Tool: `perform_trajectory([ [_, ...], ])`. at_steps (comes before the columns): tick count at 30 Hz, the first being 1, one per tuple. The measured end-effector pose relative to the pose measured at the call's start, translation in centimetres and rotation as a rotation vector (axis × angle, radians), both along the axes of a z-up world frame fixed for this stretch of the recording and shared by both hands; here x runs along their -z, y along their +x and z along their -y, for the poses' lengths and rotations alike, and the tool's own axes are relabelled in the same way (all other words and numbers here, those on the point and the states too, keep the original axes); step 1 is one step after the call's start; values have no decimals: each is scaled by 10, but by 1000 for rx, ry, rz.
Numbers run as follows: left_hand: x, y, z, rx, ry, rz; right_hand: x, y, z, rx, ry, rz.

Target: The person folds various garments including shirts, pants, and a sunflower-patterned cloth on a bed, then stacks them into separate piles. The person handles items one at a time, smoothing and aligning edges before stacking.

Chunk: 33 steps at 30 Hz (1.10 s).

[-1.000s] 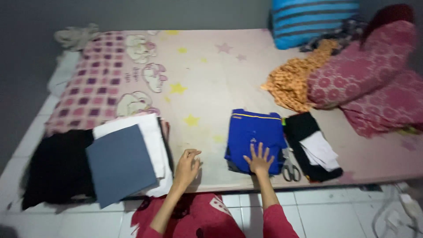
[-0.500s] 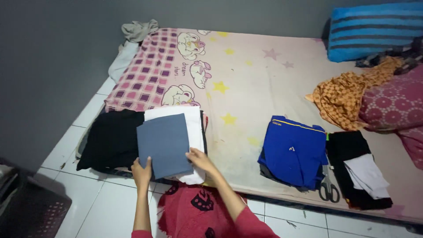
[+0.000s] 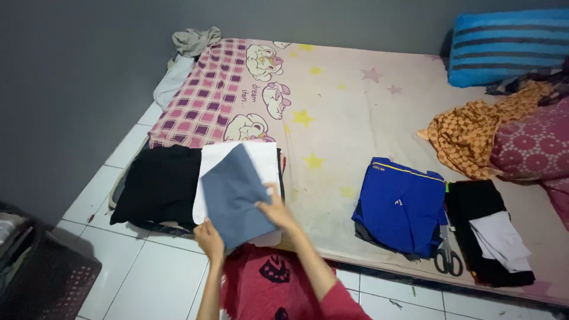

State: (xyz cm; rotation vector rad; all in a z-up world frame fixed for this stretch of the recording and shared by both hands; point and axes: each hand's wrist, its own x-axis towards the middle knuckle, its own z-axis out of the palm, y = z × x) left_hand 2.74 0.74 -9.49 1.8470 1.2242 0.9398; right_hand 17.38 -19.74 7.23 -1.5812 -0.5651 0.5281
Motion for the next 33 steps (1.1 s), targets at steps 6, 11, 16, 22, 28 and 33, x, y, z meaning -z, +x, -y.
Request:
perform_trajectory([
  [6, -61, 17, 28, 132, -26, 274, -108, 39, 156, 283, -245, -64],
  [11, -89, 30, 34, 217, 122, 247, -17, 92, 310, 600, -126, -73],
  [16, -123, 41, 63, 618, 369, -541, 180, 140, 379, 1147, -600, 618],
  [22, -89, 42, 43, 857, 325, -245, 180, 86, 138, 448, -184, 121],
  [28, -130, 29, 12, 398, 163, -350, 143, 25, 3, 104, -291, -185],
  [33, -37, 24, -77, 131, -12, -416, 152, 32, -24, 162, -243, -389],
])
